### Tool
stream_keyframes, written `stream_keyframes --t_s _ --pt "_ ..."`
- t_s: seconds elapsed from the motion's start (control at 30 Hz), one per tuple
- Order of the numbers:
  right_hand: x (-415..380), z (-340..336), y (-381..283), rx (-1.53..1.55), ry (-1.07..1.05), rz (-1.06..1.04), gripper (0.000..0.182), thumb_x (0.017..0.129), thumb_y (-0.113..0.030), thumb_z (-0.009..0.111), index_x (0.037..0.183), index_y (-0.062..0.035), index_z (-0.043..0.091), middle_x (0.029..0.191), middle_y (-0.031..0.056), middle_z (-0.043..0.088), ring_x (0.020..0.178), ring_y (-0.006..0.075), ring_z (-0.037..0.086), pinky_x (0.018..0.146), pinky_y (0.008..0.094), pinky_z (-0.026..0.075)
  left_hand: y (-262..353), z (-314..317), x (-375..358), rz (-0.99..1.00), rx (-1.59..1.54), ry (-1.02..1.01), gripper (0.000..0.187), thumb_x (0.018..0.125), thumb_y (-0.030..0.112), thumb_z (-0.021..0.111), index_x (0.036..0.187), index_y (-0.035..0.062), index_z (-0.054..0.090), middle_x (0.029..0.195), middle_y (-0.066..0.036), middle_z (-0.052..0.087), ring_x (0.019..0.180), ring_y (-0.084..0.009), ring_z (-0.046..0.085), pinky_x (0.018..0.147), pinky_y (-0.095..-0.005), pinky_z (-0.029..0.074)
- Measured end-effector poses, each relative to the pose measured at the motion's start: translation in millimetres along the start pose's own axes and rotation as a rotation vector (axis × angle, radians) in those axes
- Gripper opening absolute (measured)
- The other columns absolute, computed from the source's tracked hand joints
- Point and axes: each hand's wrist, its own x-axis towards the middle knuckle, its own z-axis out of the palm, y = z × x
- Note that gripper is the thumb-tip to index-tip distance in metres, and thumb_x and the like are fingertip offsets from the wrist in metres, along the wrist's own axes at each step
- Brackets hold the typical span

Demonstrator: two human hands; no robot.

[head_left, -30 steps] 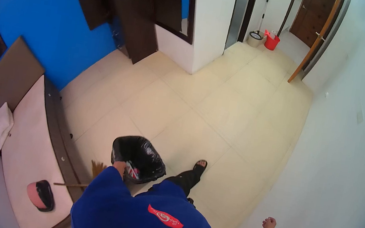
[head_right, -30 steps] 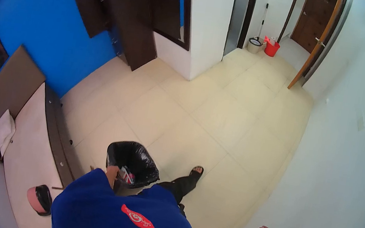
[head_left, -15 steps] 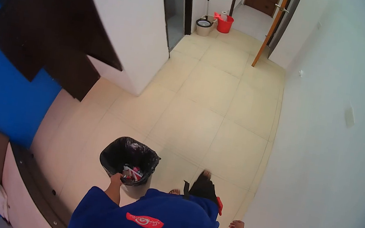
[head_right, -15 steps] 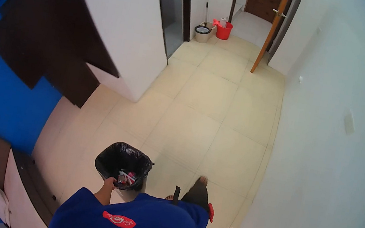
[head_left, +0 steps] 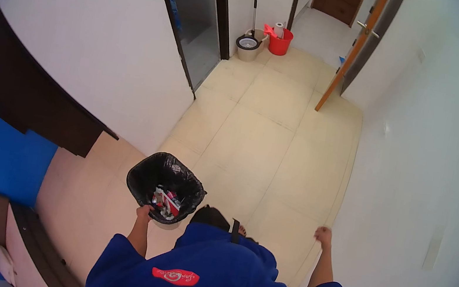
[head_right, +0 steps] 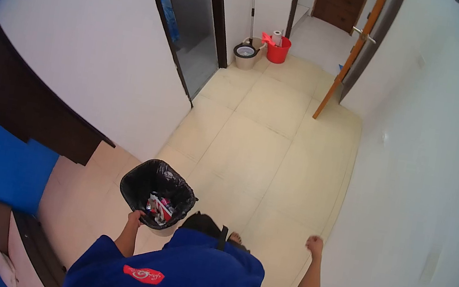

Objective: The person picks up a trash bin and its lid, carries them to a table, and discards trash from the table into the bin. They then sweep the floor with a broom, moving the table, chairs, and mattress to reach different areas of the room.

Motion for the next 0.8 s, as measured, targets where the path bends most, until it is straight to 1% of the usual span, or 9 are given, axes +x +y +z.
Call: stream_keyframes --t_s 0.2,0.4,0.43,0.47,0.53,0.6,0.63,0.67,0.8 --pt "165.7 5.5 -225.2 0.037 0.103 -0.411 0.01 0.079 -0.008 0.048 0.085 -0.0016 0.053 0.066 0.004 0.055 0.053 0.011 0.053 0.044 0.0216 0.041 20.6 169.9 51.3 -0.061 0.041 0.026 0.024 0.057 -0.009 0.051 0.08 -0.0038 0.047 0.081 -0.019 0.05 0.073 -0.0392 0.055 0.062 -0.0606 0.046" --pt "316.3 43.6 -182.7 0.11 0.134 -0.058 0.006 0.074 -0.007 0.051 0.07 -0.0044 0.055 0.055 0.003 0.052 0.047 0.0115 0.05 0.04 0.0241 0.039 69.5 382.5 121.3 -0.04 0.154 0.073 0.032 0.056 -0.005 0.056 0.087 -0.0021 0.049 0.08 -0.018 0.051 0.072 -0.0401 0.055 0.059 -0.0629 0.041" --pt "399.0 34.2 -62.6 -0.529 -0.132 -0.386 0.004 0.059 -0.012 0.06 0.061 -0.0102 0.056 0.064 0.0017 0.058 0.055 0.0152 0.055 0.047 0.0282 0.043 82.4 412.2 124.5 -0.054 0.15 0.076 0.034 0.056 -0.005 0.057 0.089 -0.0015 0.05 0.079 -0.017 0.052 0.071 -0.0396 0.055 0.058 -0.0626 0.04" --pt "374.8 34.6 -79.4 -0.677 -0.287 -0.268 0.008 0.05 -0.015 0.06 0.056 -0.0142 0.056 0.065 -0.0006 0.058 0.059 0.0178 0.056 0.051 0.0298 0.044 95.2 446.8 114.5 -0.019 0.171 0.018 0.034 0.055 -0.005 0.058 0.089 -0.0009 0.05 0.078 -0.017 0.052 0.068 -0.0382 0.055 0.055 -0.0611 0.041" --pt "362.2 47.2 -95.5 0.452 -0.532 0.368 0.01 0.067 -0.017 0.054 0.064 -0.008 0.055 0.059 0.0072 0.054 0.049 0.0207 0.053 0.042 0.0294 0.043 130.9 522.7 78.9 0.081 0.206 -0.025 0.034 0.054 -0.006 0.06 0.087 0.0002 0.052 0.076 -0.016 0.054 0.06 -0.0358 0.056 0.046 -0.0557 0.043" --pt "380.3 83.8 -69.8 0.281 -0.186 0.601 0.019 0.073 -0.019 0.042 0.063 -0.0052 0.049 0.054 0.0076 0.048 0.043 0.0192 0.048 0.035 0.0283 0.037 150.9 588.1 99.8 0.081 0.09 -0.081 0.036 0.051 -0.007 0.063 0.085 -0.0031 0.054 0.075 -0.014 0.055 0.062 -0.0322 0.057 0.046 -0.0459 0.046" --pt "420.5 88.1 -7.6 0.975 -0.74 0.687 0.018 0.073 -0.016 0.042 0.058 -0.0058 0.044 0.051 0.0055 0.043 0.041 0.0166 0.043 0.034 0.028 0.032 176.2 626.1 66.8 0.094 -0.06 -0.143 0.035 0.05 -0.007 0.064 0.084 -0.0054 0.055 0.074 -0.014 0.055 0.062 -0.0299 0.058 0.046 -0.0416 0.047" --pt "399.4 98.2 -67.4 0.448 -0.292 0.677 0.018 0.073 -0.015 0.042 0.058 -0.006 0.044 0.051 0.0053 0.043 0.041 0.0161 0.043 0.034 0.0277 0.031 190.7 653.2 79.2 0.137 0.059 -0.118 0.033 0.05 -0.007 0.063 0.082 -0.0076 0.055 0.072 -0.013 0.056 0.061 -0.0272 0.058 0.046 -0.0387 0.046" --pt "494.5 152.0 -218.8 0.319 -0.3 0.65 0.017 0.072 -0.012 0.043 0.056 -0.007 0.043 0.051 0.0043 0.042 0.04 0.0145 0.041 0.033 0.0264 0.03 263.5 751.5 118.3 0.261 0.331 -0.058 0.023 0.049 0.0 0.06 0.069 -0.009 0.057 0.066 -0.013 0.057 0.058 -0.0216 0.057 0.045 -0.0331 0.045"
